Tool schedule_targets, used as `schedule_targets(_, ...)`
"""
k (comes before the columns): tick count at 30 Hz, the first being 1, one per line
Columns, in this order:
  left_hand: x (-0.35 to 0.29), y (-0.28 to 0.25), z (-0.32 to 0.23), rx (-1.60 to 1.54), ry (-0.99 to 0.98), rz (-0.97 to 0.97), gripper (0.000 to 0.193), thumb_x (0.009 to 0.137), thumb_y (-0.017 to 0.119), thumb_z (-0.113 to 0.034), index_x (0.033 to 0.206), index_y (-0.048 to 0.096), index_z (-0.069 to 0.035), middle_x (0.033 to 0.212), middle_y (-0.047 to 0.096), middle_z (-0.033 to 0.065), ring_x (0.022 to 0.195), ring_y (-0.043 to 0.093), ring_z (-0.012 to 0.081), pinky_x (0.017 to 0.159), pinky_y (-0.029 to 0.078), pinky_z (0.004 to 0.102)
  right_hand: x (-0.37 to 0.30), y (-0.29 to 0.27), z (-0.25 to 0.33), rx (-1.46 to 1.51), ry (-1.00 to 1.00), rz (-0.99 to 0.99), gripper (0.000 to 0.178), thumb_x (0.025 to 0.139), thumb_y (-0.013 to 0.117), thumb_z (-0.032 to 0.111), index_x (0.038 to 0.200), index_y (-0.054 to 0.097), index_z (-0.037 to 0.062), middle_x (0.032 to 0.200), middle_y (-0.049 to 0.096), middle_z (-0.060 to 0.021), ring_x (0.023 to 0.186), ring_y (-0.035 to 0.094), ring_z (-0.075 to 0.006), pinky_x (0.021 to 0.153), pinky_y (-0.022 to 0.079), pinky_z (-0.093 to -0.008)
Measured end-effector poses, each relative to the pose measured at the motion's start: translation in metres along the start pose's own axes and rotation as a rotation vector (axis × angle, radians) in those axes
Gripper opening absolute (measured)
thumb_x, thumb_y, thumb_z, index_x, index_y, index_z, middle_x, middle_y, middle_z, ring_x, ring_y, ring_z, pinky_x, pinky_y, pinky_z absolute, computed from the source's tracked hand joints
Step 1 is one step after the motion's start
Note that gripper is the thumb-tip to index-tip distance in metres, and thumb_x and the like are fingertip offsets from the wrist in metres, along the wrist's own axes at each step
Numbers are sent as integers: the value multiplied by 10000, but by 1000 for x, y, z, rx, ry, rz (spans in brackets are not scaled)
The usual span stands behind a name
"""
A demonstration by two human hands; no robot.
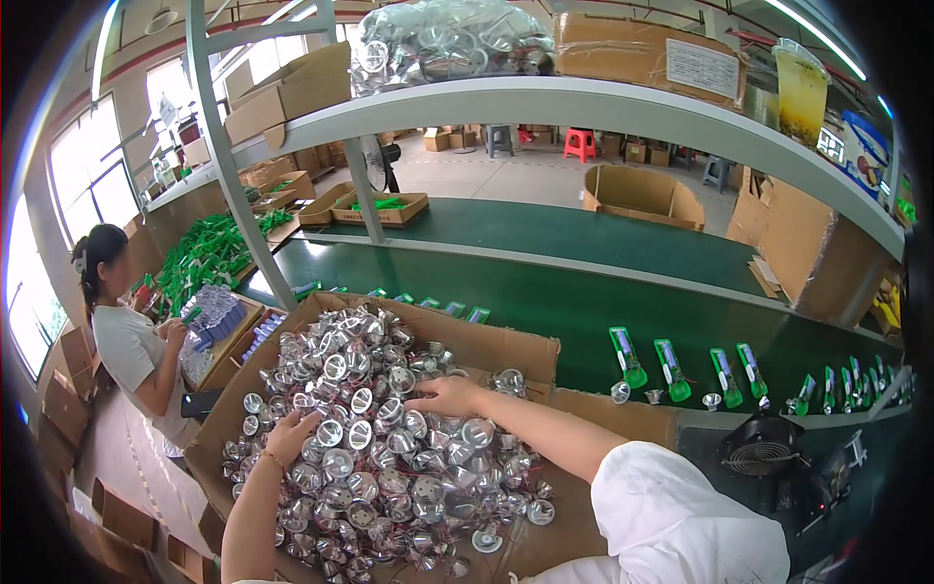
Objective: Soldering wires onto small electronic components at an assembly line workbench.
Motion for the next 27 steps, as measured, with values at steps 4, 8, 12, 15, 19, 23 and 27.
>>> schedule_targets(4, -27, 6, -56, 289, 225, 166, 471, 805, 496, -487, 1138, 569, -162, 1153, 527, 167, 1134, 442, 316, 961, 319, 374, -22, -6, -13, 151, -27, 52, 635, 768, 494, 619, 1165, 563, 128, 1131, 580, -107, 1051, 538, -247, 924, 385, -327)
schedule_targets(8, -58, 0, -82, 17, 345, 63, 487, 759, 624, -388, 1149, 561, -104, 1164, 478, 169, 1116, 441, 312, 945, 344, 361, -44, -16, -39, 385, -165, -115, 485, 811, 545, 509, 1093, 613, 120, 1003, 639, -39, 972, 566, -156, 858, 423, -294)
schedule_targets(12, -62, -35, -49, 468, 160, -407, 513, 738, 637, -387, 1146, 547, -90, 1296, 375, 187, 1167, 364, 374, 950, 327, 426, -64, -34, -69, 4, -48, -419, 617, 799, 484, 574, 1164, 547, 81, 1226, 498, -124, 1126, 476, -272, 951, 366, -334)
schedule_targets(15, 4, -28, 62, -113, -31, -10, 489, 782, 590, -288, 1219, 470, -103, 1250, 442, 164, 1123, 434, 364, 933, 331, 449, -70, -19, -121, 120, 184, -385, 665, 808, 421, 604, 1253, 468, 111, 1335, 386, -116, 1235, 359, -277, 990, 322, -370)
schedule_targets(19, 55, 5, 154, -282, 233, 217, 536, 780, 477, 11, 1278, 374, -157, 1287, 431, 122, 1166, 417, 314, 954, 310, 432, -48, 9, -101, -9, 163, -403, 710, 732, 385, 723, 1259, 468, 255, 1315, 417, -53, 1204, 352, -336, 1012, 269, -462)
schedule_targets(23, -3, 18, 30, -100, 292, 246, 402, 874, 398, -130, 1275, 402, -164, 1325, 392, 93, 1208, 342, 288, 983, 286, 380, -49, 20, -82, 76, 96, -377, 556, 794, 429, 618, 1131, 591, 207, 1112, 544, -128, 1096, 449, -339, 976, 306, -420)
schedule_targets(27, -34, 13, -1, -465, 35, 204, 497, 870, 470, -401, 1258, 451, -91, 1206, 493, 48, 1100, 451, 165, 931, 353, 327, -57, 22, -61, 173, 80, -261, 458, 800, 440, 584, 1071, 630, 266, 1252, 490, -131, 1242, 342, -315, 1037, 217, -443)
Point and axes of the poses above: each hand's wrist, its own x-axis towards the middle knuckle, its own y-axis out of the palm, z = x × y, the point moved 2 cm from there along x, towards the middle knuckle
